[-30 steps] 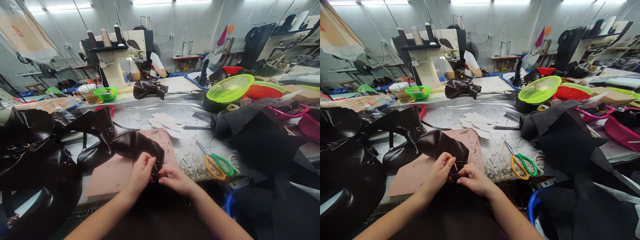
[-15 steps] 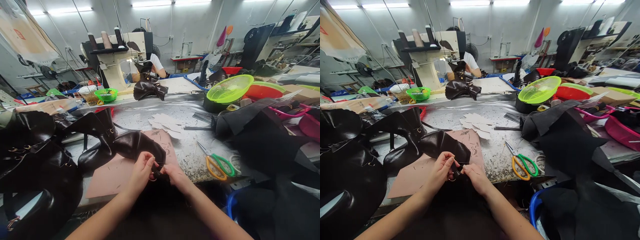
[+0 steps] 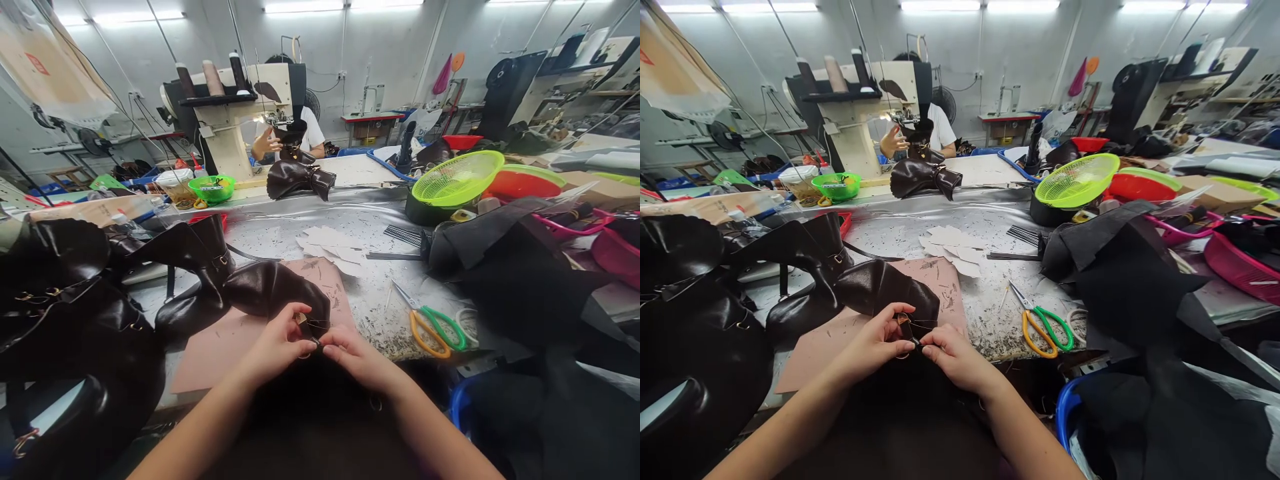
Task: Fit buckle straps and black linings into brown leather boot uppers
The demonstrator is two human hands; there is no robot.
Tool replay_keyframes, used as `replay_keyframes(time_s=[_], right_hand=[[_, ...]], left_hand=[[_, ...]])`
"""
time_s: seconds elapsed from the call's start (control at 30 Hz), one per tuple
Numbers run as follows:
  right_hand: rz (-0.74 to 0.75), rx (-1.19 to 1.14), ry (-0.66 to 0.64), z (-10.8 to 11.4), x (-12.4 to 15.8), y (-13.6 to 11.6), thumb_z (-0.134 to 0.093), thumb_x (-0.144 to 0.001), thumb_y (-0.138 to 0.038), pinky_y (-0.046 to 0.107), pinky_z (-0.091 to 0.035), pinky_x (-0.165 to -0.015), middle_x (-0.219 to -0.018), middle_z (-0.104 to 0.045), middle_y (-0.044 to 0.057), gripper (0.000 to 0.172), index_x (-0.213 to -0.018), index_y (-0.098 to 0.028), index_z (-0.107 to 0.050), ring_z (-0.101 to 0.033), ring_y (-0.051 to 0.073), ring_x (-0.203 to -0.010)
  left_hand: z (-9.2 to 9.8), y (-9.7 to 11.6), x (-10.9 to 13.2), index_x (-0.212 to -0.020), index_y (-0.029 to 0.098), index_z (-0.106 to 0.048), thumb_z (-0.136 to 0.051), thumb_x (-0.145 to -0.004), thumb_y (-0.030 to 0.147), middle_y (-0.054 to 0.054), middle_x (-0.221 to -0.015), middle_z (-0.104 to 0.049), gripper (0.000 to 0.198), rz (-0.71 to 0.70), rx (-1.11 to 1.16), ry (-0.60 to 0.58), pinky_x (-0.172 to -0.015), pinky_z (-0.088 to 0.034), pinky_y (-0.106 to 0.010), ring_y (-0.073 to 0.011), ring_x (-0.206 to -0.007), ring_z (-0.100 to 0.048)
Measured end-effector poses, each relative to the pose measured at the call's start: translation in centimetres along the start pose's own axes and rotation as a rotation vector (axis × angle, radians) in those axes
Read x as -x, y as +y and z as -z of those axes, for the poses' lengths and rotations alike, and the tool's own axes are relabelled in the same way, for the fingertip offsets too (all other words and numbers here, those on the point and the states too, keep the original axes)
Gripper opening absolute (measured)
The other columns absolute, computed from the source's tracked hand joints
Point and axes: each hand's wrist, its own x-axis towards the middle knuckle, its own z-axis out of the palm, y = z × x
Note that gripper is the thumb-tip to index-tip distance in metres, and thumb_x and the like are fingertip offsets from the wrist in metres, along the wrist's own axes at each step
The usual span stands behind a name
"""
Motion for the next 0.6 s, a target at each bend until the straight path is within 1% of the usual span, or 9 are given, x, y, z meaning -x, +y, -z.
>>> replay_keyframes(time_s=[0.1,0.2,0.23,0.3,0.37,0.47,0.5,0.53,0.6], right_hand=[[-0.024,0.018,-0.01,0.4,0.0,0.0,-0.046,-0.082,-0.029,0.037,-0.035,-0.081,-0.078,-0.055,0.002,0.015,-0.082,-0.024,-0.061,-0.047,0.02,-0.083],[-0.049,0.043,0.0,0.4,-0.1,-0.1,-0.044,-0.083,-0.027,0.038,-0.036,-0.081,-0.08,-0.058,0.003,0.017,-0.081,-0.022,-0.061,-0.048,0.021,-0.084],[-0.05,0.056,-0.003,0.3,-0.2,-0.3,-0.044,-0.083,-0.026,0.039,-0.037,-0.082,-0.081,-0.058,0.003,0.018,-0.08,-0.021,-0.061,-0.048,0.021,-0.084],[-0.038,0.096,-0.027,0.2,-0.2,-0.6,-0.044,-0.083,-0.023,0.04,-0.037,-0.083,-0.082,-0.06,0.004,0.018,-0.08,-0.021,-0.062,-0.049,0.02,-0.084],[-0.006,0.14,-0.032,0.3,-0.2,-0.9,-0.045,-0.082,-0.023,0.041,-0.036,-0.086,-0.081,-0.06,0.003,0.018,-0.08,-0.021,-0.063,-0.05,0.02,-0.085],[0.058,0.122,0.135,1.3,0.4,-0.7,-0.046,-0.082,-0.027,0.039,-0.038,-0.088,-0.089,-0.059,0.004,0.019,-0.09,-0.022,-0.062,-0.051,0.02,-0.09],[0.078,0.1,0.24,1.9,0.7,-0.3,-0.046,-0.082,-0.028,0.038,-0.039,-0.088,-0.094,-0.058,0.005,0.021,-0.095,-0.022,-0.061,-0.052,0.02,-0.092],[0.094,0.084,0.352,2.5,1.0,0.1,-0.046,-0.081,-0.03,0.037,-0.04,-0.087,-0.099,-0.057,0.006,0.023,-0.098,-0.022,-0.06,-0.052,0.019,-0.093],[0.101,0.08,0.539,3.7,1.5,1.1,-0.048,-0.08,-0.032,0.036,-0.043,-0.085,-0.101,-0.056,0.007,0.024,-0.098,-0.022,-0.059,-0.053,0.02,-0.092]], left_hand=[[0.8,0.8,0.6,-0.11,0.021,-0.044,-0.054,-0.072,0.024,0.004,-0.061,-0.055,0.04,-0.12,-0.32,0.153,-0.059,-0.045,-0.028,-0.0147,-0.057,-0.056],[2.1,2.6,0.2,-0.113,0.019,-0.05,-0.044,-0.082,0.026,-0.007,-0.091,-0.064,0.032,-0.461,-0.822,0.409,-0.082,-0.043,-0.036,-0.0213,-0.088,-0.059],[2.5,3.4,-0.5,-0.114,0.018,-0.05,-0.044,-0.084,0.028,-0.01,-0.104,-0.062,0.033,-0.564,-0.972,0.417,-0.091,-0.038,-0.038,-0.0235,-0.102,-0.054],[3.2,4.8,-2.4,-0.12,0.017,-0.049,-0.048,-0.082,0.033,-0.011,-0.124,-0.053,0.041,-0.658,-1.229,0.279,-0.102,-0.026,-0.041,-0.0268,-0.123,-0.037],[4.0,6.4,-4.8,-0.118,0.014,-0.051,-0.055,-0.077,0.043,-0.013,-0.124,-0.053,0.05,-0.554,-1.42,0.049,-0.1,-0.027,-0.043,-0.0306,-0.121,-0.038],[5.8,9.6,-6.7,-0.093,0.017,-0.063,-0.055,-0.072,0.05,-0.009,-0.092,-0.066,0.039,-0.253,-1.501,-0.283,-0.074,-0.043,-0.034,-0.0262,-0.086,-0.059],[6.6,10.8,-6.5,-0.085,0.019,-0.064,-0.054,-0.073,0.049,-0.006,-0.083,-0.067,0.034,-0.206,-1.499,-0.305,-0.066,-0.043,-0.03,-0.0234,-0.077,-0.06],[7.5,12.0,-5.9,-0.081,0.02,-0.063,-0.053,-0.074,0.048,-0.004,-0.078,-0.066,0.03,-0.2,-1.5,-0.251,-0.06,-0.041,-0.028,-0.0217,-0.073,-0.06],[8.8,13.5,-4.0,-0.083,0.021,-0.061,-0.05,-0.076,0.047,-0.004,-0.079,-0.065,0.029,-0.262,-1.528,0.074,-0.057,-0.039,-0.027,-0.0224,-0.075,-0.059]])
